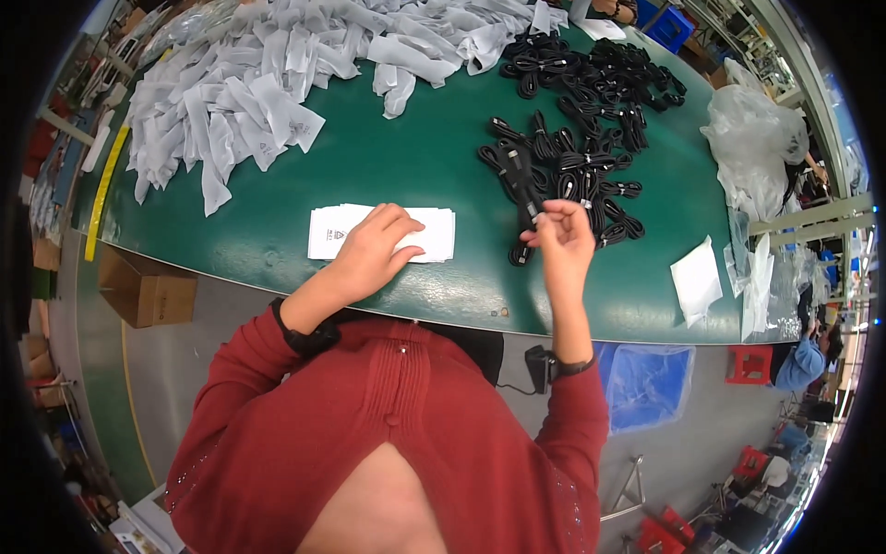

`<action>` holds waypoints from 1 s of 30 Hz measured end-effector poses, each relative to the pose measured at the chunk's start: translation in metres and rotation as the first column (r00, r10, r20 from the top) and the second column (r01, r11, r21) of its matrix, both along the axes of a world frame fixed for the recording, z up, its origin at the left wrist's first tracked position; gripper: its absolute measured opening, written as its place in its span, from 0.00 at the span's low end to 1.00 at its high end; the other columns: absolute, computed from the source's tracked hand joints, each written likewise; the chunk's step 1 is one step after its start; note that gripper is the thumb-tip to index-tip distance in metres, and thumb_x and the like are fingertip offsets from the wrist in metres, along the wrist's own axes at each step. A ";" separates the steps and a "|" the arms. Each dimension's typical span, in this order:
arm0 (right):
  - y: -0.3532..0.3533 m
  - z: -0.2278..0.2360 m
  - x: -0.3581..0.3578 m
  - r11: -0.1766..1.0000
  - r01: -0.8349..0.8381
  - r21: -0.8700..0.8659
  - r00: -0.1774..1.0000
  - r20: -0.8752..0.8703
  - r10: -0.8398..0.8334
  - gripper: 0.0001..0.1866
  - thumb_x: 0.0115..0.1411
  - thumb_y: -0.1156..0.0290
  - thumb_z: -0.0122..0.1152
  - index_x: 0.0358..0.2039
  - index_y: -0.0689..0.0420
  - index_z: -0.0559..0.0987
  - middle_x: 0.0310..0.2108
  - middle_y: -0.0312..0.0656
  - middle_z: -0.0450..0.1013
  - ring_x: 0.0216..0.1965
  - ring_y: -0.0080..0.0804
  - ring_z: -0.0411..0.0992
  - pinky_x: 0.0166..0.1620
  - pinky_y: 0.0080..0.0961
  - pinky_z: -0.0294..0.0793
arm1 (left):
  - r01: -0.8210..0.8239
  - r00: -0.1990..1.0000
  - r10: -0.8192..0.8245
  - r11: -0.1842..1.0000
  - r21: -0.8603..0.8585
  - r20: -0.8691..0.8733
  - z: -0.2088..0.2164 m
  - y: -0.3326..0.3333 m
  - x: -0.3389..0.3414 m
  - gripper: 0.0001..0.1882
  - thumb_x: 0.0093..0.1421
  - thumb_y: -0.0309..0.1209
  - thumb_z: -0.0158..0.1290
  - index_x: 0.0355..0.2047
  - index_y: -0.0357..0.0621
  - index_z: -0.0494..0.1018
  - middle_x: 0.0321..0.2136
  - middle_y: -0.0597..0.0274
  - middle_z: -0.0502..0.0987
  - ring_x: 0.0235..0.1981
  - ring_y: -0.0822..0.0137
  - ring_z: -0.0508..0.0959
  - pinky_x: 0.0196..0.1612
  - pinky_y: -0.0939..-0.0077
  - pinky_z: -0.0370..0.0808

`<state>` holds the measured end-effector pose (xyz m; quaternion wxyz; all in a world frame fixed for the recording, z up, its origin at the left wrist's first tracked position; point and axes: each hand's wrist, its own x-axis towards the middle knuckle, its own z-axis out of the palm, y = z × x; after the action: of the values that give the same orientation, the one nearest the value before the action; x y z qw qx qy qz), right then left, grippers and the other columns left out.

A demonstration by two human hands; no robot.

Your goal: The person packages cables by hand, picking up a black cable and a white plastic bag, sliding the cable into the bag, and setting the packaged item onto a pile. This process is repeated for multiple cables and bags throughout the video.

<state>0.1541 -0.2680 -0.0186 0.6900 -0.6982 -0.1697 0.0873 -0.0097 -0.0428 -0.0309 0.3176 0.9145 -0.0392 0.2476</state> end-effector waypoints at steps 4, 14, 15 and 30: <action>-0.002 -0.011 -0.042 0.999 -0.040 0.015 0.999 0.020 0.040 0.09 0.62 0.83 0.56 0.43 0.64 0.73 0.31 0.37 0.73 0.28 0.21 0.74 0.33 0.16 0.76 | -0.046 0.998 0.046 0.999 -0.001 -0.050 -0.016 -0.005 0.010 0.09 0.53 0.24 0.61 0.33 0.38 0.73 0.30 0.56 0.71 0.34 0.54 0.74 0.37 0.63 0.73; -0.001 0.007 -0.066 0.935 -0.101 -0.341 0.738 0.604 0.300 0.12 0.53 0.88 0.62 0.38 0.64 0.76 0.32 0.41 0.75 0.28 0.26 0.75 0.32 0.22 0.76 | -0.166 0.978 0.098 0.901 -0.401 -0.185 -0.007 0.003 0.004 0.04 0.59 0.22 0.57 0.33 0.38 0.72 0.29 0.58 0.74 0.25 0.62 0.73 0.31 0.70 0.72; -0.002 0.008 -0.066 0.923 -0.126 -0.362 0.693 0.634 0.343 0.12 0.52 0.88 0.62 0.37 0.64 0.76 0.32 0.42 0.75 0.28 0.26 0.75 0.31 0.23 0.75 | -0.169 0.978 0.104 0.903 -0.396 -0.180 -0.005 0.003 0.004 0.04 0.59 0.22 0.57 0.33 0.38 0.72 0.29 0.58 0.74 0.25 0.62 0.73 0.31 0.70 0.72; 0.013 0.013 -0.064 0.913 -0.408 -0.024 0.848 -0.379 0.369 0.12 0.52 0.86 0.63 0.38 0.63 0.78 0.33 0.44 0.74 0.27 0.33 0.75 0.31 0.20 0.75 | 0.153 0.986 -0.143 0.979 -0.131 0.084 0.016 0.006 0.000 0.08 0.51 0.19 0.59 0.30 0.42 0.72 0.40 0.60 0.75 0.41 0.55 0.72 0.44 0.66 0.71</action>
<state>0.0905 -0.2552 -0.0057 0.6403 -0.6553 -0.1709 0.3626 -0.0096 -0.0368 -0.0150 0.3957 0.8752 -0.1020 0.2591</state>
